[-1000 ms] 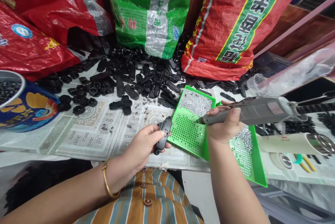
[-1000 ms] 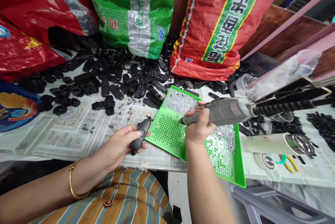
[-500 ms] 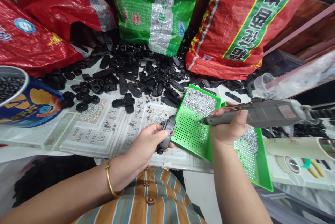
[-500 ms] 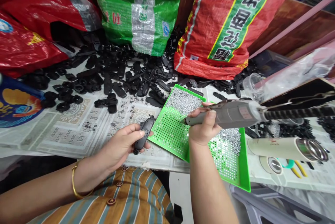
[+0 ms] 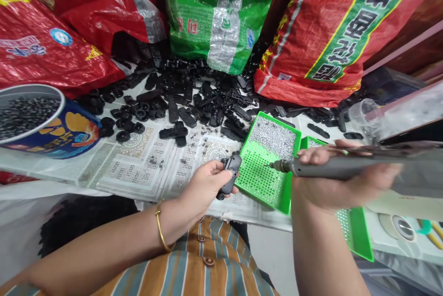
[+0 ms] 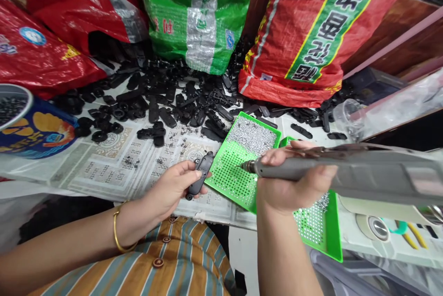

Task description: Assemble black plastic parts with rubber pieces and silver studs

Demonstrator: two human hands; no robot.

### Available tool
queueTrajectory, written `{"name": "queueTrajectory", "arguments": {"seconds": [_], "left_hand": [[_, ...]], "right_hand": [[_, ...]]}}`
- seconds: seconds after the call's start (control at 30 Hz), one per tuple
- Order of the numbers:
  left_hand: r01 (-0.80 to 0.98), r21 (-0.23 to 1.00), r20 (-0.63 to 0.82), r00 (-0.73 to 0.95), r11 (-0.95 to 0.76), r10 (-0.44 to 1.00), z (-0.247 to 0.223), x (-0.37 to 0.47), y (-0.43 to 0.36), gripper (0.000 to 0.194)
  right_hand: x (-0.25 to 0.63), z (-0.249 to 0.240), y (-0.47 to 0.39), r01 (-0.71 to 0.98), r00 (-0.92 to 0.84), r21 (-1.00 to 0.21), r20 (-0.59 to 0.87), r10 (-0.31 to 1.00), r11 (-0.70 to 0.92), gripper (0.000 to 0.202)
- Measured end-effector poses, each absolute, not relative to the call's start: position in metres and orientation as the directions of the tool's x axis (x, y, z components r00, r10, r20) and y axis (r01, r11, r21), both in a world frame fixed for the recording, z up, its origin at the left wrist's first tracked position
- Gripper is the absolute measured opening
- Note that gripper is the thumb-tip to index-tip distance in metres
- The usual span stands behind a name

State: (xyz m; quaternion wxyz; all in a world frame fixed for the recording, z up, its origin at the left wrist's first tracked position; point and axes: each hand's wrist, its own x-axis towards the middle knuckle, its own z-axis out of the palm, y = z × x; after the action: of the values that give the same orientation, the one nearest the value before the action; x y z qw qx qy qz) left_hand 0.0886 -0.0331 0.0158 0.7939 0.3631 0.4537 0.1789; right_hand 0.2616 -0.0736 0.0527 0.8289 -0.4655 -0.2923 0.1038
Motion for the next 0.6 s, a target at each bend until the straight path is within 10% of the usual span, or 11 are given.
{"name": "queueTrajectory", "arguments": {"seconds": [0.6], "left_hand": [[-0.019, 0.755, -0.547, 0.532, 0.655, 0.646, 0.008, 0.089, -0.034, 0.009]], "right_hand": [[0.215, 0.072, -0.072, -0.087, 0.668, -0.833, 0.359, 0.652, 0.547, 0.043]]}}
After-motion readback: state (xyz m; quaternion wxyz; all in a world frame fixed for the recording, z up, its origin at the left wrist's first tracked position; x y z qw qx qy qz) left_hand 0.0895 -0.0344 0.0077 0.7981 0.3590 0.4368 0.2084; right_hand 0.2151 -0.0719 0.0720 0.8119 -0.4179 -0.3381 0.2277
